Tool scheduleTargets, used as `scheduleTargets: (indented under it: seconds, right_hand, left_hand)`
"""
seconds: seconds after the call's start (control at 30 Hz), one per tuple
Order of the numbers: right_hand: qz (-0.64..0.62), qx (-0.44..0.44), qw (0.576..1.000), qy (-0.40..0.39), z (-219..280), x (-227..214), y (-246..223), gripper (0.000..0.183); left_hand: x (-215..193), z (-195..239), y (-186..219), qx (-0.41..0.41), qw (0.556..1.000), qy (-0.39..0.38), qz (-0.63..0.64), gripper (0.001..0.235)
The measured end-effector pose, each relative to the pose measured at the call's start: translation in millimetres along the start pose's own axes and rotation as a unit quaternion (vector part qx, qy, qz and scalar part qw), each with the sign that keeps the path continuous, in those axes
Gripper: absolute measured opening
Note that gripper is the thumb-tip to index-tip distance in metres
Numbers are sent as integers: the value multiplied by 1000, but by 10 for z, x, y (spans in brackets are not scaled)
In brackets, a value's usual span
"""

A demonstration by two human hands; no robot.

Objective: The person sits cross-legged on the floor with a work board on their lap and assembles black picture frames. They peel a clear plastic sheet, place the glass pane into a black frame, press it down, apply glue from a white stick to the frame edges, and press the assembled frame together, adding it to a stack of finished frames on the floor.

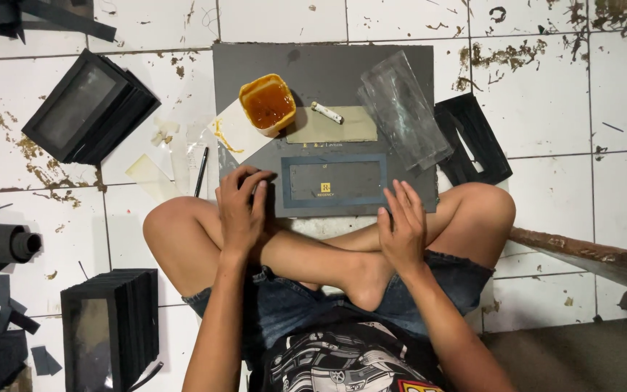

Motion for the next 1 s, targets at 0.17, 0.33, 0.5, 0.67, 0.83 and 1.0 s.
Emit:
scheduleTargets:
  seconds: [0.17,0.33,0.5,0.67,0.83,1.0]
  right_hand:
    - [2,-9,999,40,-251,44,-240,14]
    - [-26,-46,999,11,-922,430,-350,12]
    - [134,-52,988,-51,-1535,975,-250,41]
    - [191,-21,981,-37,-1595,1160,-50,14]
    - [48,133,990,2,-1781,775,-588,16]
    - [-71,44,996,-28,-1995,779,-857,18]
  left_hand:
    - [-32,-35,7,-14,998,27,49,24]
    - [127,-148,-35,13,999,31,-18,37]
    - [23,-277,146,45,998,-7,-50,38]
    - [67,-305,84,47,998,9,-50,28]
    - [93,-329,59,36,998,13,-52,22]
    - [148,-334,19,45,996,40,-69,20]
Point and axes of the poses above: each hand's wrist, its own z-axis away from the middle knuckle, its own x-axis out of the palm, y = z × x, the point moved 3 cm from there along -z, towards the middle knuckle, and after that the axes turned 5 degrees about -z, right-handed, at the moved point
